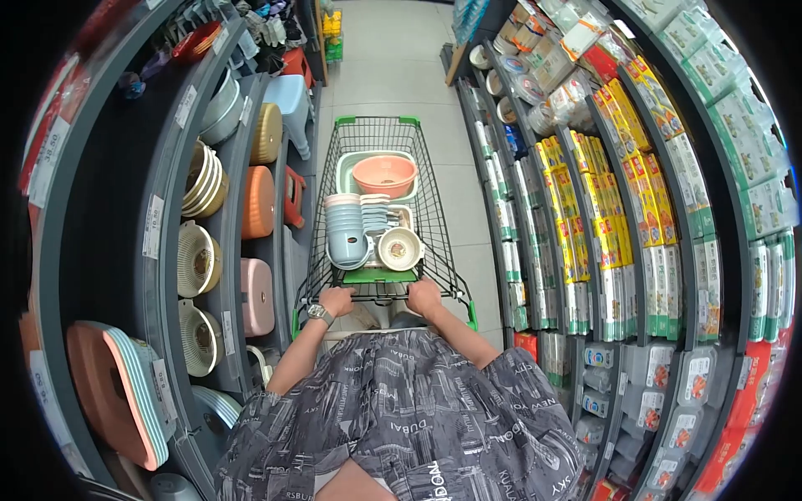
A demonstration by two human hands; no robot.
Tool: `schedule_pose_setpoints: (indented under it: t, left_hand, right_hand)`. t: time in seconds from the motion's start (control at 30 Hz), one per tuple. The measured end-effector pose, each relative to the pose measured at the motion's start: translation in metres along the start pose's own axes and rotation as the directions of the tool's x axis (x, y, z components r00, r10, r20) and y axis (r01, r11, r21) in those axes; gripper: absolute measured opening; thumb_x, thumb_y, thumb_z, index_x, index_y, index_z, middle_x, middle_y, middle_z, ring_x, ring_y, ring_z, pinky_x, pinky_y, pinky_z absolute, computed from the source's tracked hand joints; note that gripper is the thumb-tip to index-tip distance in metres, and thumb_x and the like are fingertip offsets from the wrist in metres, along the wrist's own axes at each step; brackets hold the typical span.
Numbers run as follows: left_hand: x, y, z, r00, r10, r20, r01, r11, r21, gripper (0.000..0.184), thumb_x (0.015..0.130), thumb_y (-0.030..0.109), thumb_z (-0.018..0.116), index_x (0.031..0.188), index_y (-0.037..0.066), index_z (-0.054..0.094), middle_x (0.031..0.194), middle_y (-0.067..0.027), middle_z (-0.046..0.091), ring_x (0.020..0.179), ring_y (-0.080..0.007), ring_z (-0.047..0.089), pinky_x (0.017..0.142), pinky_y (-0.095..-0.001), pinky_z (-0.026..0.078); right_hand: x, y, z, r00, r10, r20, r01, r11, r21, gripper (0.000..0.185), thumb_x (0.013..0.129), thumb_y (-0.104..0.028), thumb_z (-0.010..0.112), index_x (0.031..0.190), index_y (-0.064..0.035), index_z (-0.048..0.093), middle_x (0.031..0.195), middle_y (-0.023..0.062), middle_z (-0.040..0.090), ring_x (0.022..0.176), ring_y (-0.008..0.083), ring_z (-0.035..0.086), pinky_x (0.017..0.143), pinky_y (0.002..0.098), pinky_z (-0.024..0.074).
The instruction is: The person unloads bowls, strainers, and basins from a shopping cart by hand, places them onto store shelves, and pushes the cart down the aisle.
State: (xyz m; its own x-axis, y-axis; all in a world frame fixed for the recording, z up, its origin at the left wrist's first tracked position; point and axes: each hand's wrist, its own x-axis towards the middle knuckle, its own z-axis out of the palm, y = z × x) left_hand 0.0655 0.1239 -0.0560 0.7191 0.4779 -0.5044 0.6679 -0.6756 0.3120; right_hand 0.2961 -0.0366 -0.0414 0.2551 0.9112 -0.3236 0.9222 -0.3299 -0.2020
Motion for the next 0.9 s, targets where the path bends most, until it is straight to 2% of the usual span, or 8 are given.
schedule_pose_setpoints:
  t: [0.23, 0.4, 0.43, 0.6, 0.67, 0.73, 0.87, 0.9]
  left_hand:
    - [0.001, 0.007, -0.009, 0.995, -0.091, -0.027, 0.092, 0.995, 0.027, 0.042, 0.08, 0.025, 0.06, 0.12, 0.031, 0.072, 0.104, -0.0131, 0.074, 0.099, -0.0322, 0.07, 0.085, -0.0456, 0.055]
    - [0.004, 0.005, -0.009, 0.994, -0.105, 0.007, 0.105, 0.994, 0.017, 0.04, 0.081, 0.028, 0.061, 0.12, 0.03, 0.072, 0.105, -0.0123, 0.074, 0.1, -0.0316, 0.069, 0.087, -0.0452, 0.055]
    - [0.003, 0.006, -0.008, 0.993, -0.116, -0.01, 0.116, 0.993, 0.025, 0.041, 0.081, 0.027, 0.062, 0.12, 0.032, 0.072, 0.107, -0.0113, 0.073, 0.101, -0.0306, 0.069, 0.087, -0.0441, 0.055]
    - [-0.008, 0.02, -0.024, 0.985, -0.174, 0.021, 0.173, 0.984, 0.034, 0.043, 0.083, 0.025, 0.063, 0.125, 0.032, 0.069, 0.113, -0.0106, 0.071, 0.106, -0.0294, 0.067, 0.09, -0.0434, 0.055]
    - [-0.009, 0.018, -0.024, 0.989, -0.135, 0.063, 0.131, 0.989, 0.071, 0.045, 0.086, 0.023, 0.059, 0.13, 0.031, 0.065, 0.114, -0.0114, 0.071, 0.106, -0.0308, 0.067, 0.089, -0.0445, 0.054]
    - [-0.013, 0.023, -0.032, 0.988, -0.104, 0.111, 0.095, 0.992, 0.082, 0.047, 0.086, 0.021, 0.059, 0.132, 0.03, 0.064, 0.111, -0.013, 0.072, 0.102, -0.0328, 0.068, 0.087, -0.045, 0.055]
    - [-0.003, 0.012, -0.024, 0.961, -0.05, 0.272, 0.01, 0.989, 0.146, 0.056, 0.087, 0.016, 0.057, 0.142, 0.023, 0.053, 0.11, -0.0159, 0.072, 0.099, -0.036, 0.069, 0.086, -0.0438, 0.056]
    - [-0.001, 0.013, -0.023, 0.94, -0.069, 0.335, 0.02, 0.989, 0.147, 0.059, 0.088, 0.013, 0.055, 0.146, 0.021, 0.049, 0.116, -0.0163, 0.07, 0.106, -0.0331, 0.068, 0.088, -0.0499, 0.054]
  right_hand:
    - [0.009, -0.003, 0.0, 0.999, 0.041, -0.009, -0.041, 0.999, -0.027, 0.018, 0.072, -0.02, 0.065, 0.081, -0.007, 0.074, 0.085, 0.0163, 0.071, 0.096, 0.0336, 0.065, 0.085, 0.0446, 0.0518]
    - [0.014, 0.01, 0.006, 0.998, 0.009, 0.069, -0.014, 0.998, 0.067, 0.029, 0.076, -0.032, 0.069, 0.086, -0.0049, 0.074, 0.09, 0.0184, 0.072, 0.095, 0.035, 0.067, 0.081, 0.0467, 0.055]
    - [0.015, 0.008, -0.001, 0.986, 0.047, 0.157, -0.054, 0.998, 0.043, 0.038, 0.077, -0.039, 0.075, 0.091, -0.0037, 0.076, 0.099, 0.0178, 0.073, 0.099, 0.0333, 0.069, 0.086, 0.0437, 0.0557]
    - [0.009, 0.007, -0.013, 0.984, -0.043, 0.171, 0.032, 0.997, 0.065, 0.042, 0.079, -0.041, 0.074, 0.094, -0.0027, 0.076, 0.099, 0.0182, 0.073, 0.1, 0.0335, 0.068, 0.088, 0.0443, 0.055]
    - [0.006, 0.008, -0.006, 0.982, -0.054, 0.179, 0.041, 0.996, 0.076, 0.042, 0.08, -0.042, 0.072, 0.094, -0.0031, 0.076, 0.099, 0.0182, 0.073, 0.1, 0.0333, 0.068, 0.088, 0.0441, 0.0543]
    - [0.003, 0.01, 0.001, 0.984, -0.176, 0.033, 0.177, 0.983, -0.045, 0.042, 0.082, -0.046, 0.068, 0.088, -0.0052, 0.076, 0.092, 0.0176, 0.073, 0.091, 0.0342, 0.069, 0.085, 0.0445, 0.0542]
    - [0.007, 0.015, 0.015, 0.96, -0.227, 0.167, 0.239, 0.969, -0.057, 0.04, 0.085, -0.045, 0.067, 0.09, -0.0059, 0.076, 0.092, 0.0152, 0.073, 0.098, 0.0319, 0.067, 0.085, 0.0438, 0.051]
    - [0.004, 0.015, 0.013, 0.96, -0.227, 0.166, 0.238, 0.97, -0.051, 0.04, 0.085, -0.045, 0.067, 0.09, -0.0059, 0.076, 0.092, 0.0152, 0.073, 0.098, 0.0319, 0.067, 0.085, 0.0438, 0.051]
